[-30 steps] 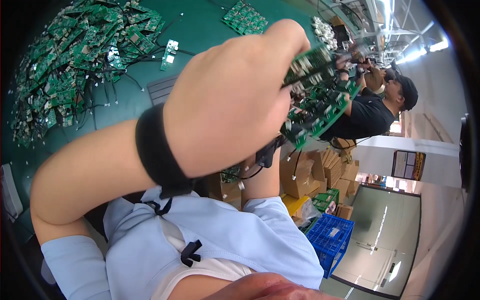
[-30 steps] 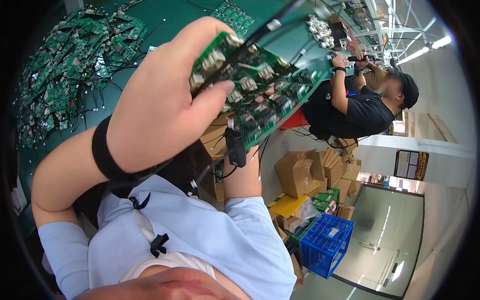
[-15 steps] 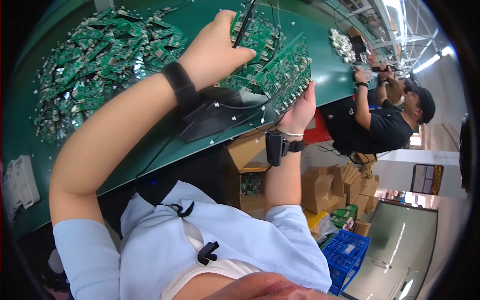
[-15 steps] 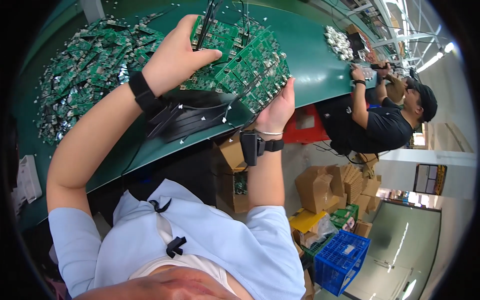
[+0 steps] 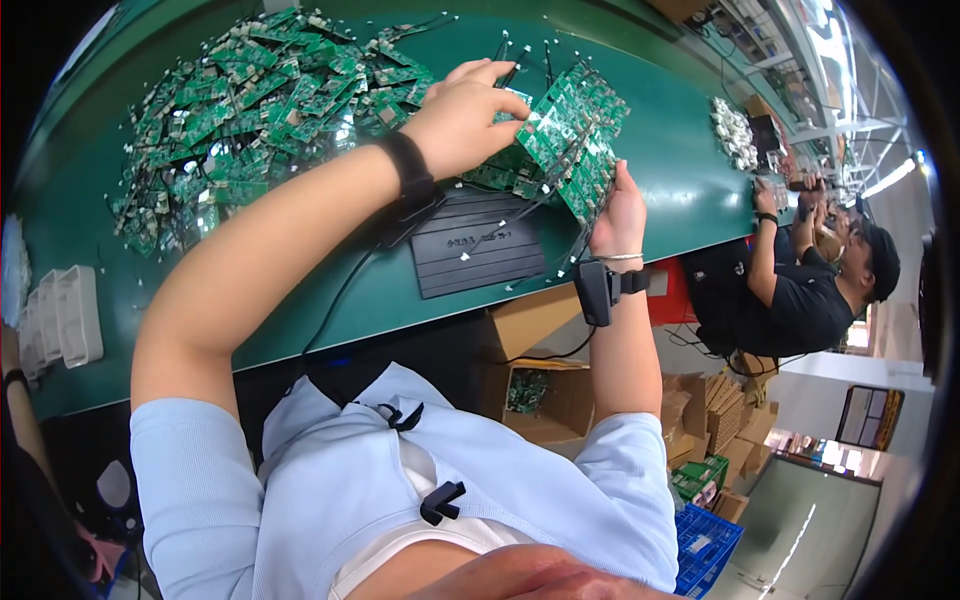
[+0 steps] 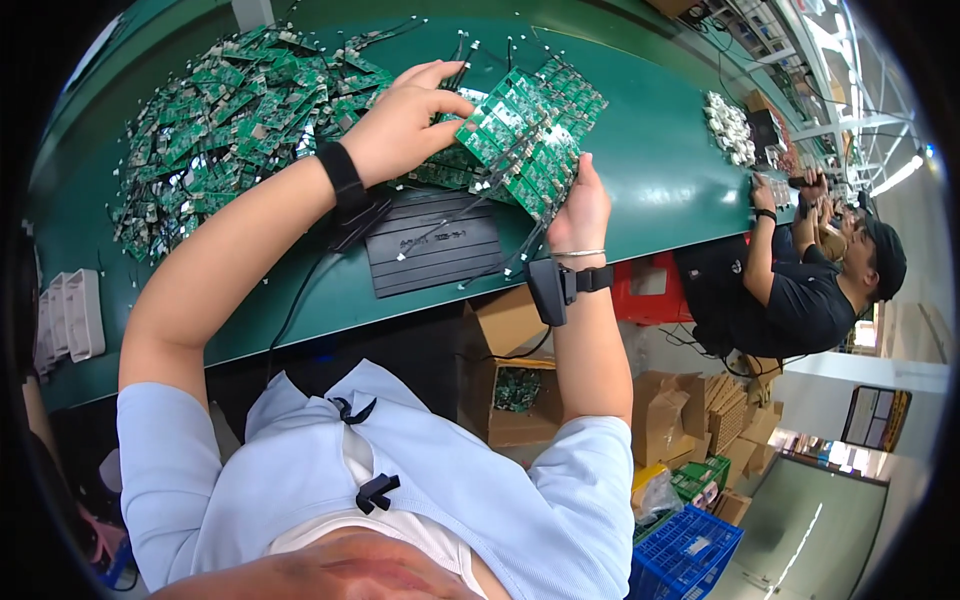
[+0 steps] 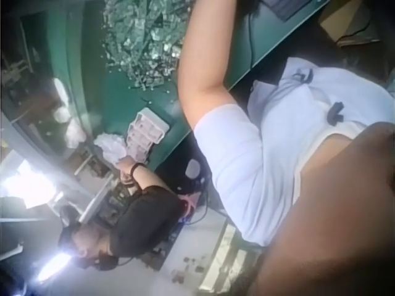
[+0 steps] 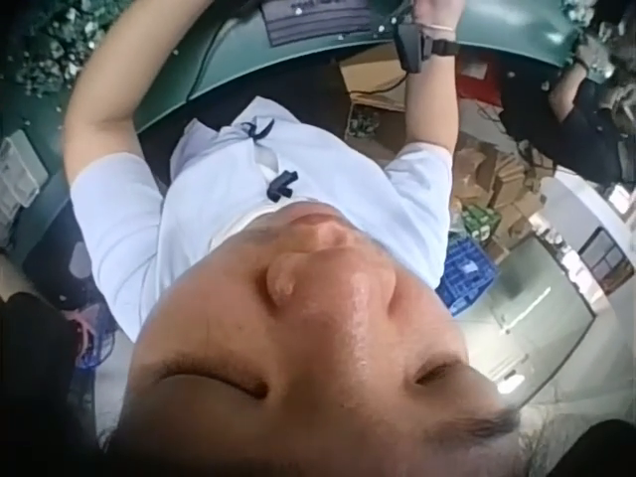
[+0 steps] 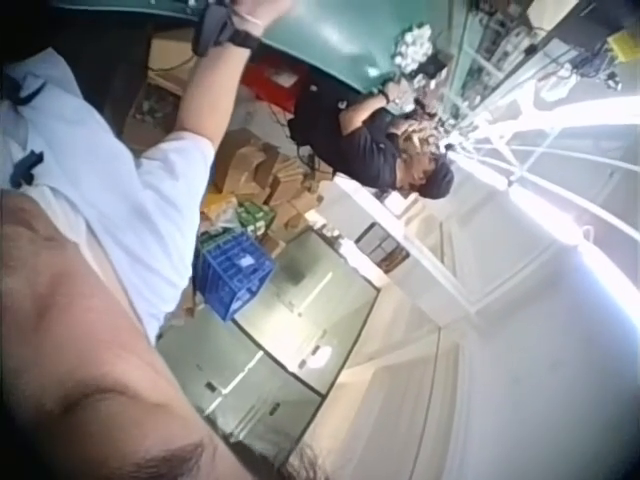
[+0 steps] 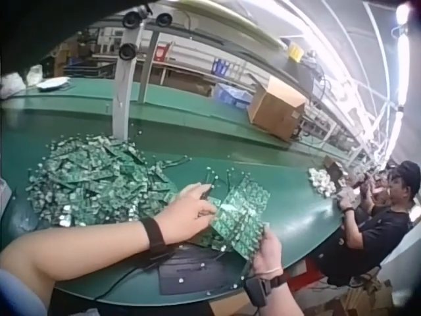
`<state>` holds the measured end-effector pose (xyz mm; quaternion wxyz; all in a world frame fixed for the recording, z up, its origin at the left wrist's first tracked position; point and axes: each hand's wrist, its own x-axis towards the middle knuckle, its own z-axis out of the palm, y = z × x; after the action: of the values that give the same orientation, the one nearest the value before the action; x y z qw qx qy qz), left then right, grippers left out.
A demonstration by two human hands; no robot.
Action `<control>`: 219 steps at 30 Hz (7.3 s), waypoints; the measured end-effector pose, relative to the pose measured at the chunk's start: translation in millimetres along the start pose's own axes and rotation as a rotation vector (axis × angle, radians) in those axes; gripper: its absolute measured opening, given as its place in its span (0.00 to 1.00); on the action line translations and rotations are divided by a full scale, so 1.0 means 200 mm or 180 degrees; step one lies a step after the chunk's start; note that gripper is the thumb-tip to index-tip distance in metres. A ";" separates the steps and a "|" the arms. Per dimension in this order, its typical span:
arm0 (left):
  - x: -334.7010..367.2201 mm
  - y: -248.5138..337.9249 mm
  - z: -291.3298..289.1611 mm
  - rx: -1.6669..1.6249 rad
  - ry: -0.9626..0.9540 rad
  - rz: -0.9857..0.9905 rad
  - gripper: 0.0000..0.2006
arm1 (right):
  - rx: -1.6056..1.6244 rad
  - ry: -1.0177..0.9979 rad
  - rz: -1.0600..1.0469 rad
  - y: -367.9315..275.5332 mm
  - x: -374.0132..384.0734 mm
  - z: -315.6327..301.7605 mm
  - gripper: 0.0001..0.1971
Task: The person separates circuit boards from a panel and places them into a slot on a black fixture, repeating this for several boards. They then remove the boards from the fixture, pick up a white plastic housing, and insert a circuit board into it.
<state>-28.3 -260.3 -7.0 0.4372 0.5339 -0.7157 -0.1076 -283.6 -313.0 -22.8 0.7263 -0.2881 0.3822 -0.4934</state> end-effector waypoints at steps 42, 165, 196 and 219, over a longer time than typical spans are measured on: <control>0.14 0.28 -0.28 0.1293 -0.0624 0.0105 0.09 | 0.2236 -0.0496 0.2223 -0.13 -0.06 0.11 0.15; -0.76 0.48 -0.25 0.1679 -0.1120 0.0447 0.05 | -0.5242 -0.2936 -0.0518 -0.05 0.28 0.75 0.14; -0.80 0.42 -0.39 -0.2767 -0.0946 -0.1836 0.16 | -0.1655 -0.1295 -0.1210 -0.11 -0.56 0.28 0.35; -0.90 0.51 -0.30 0.0939 -0.0905 -0.0151 0.28 | -0.6100 -0.1995 -0.4765 -0.23 -0.48 0.40 0.15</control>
<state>-43.4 -45.6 0.8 0.2461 0.5883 -0.7654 -0.0861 -259.9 -235.6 84.0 -0.1728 -0.9499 0.1408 -0.2189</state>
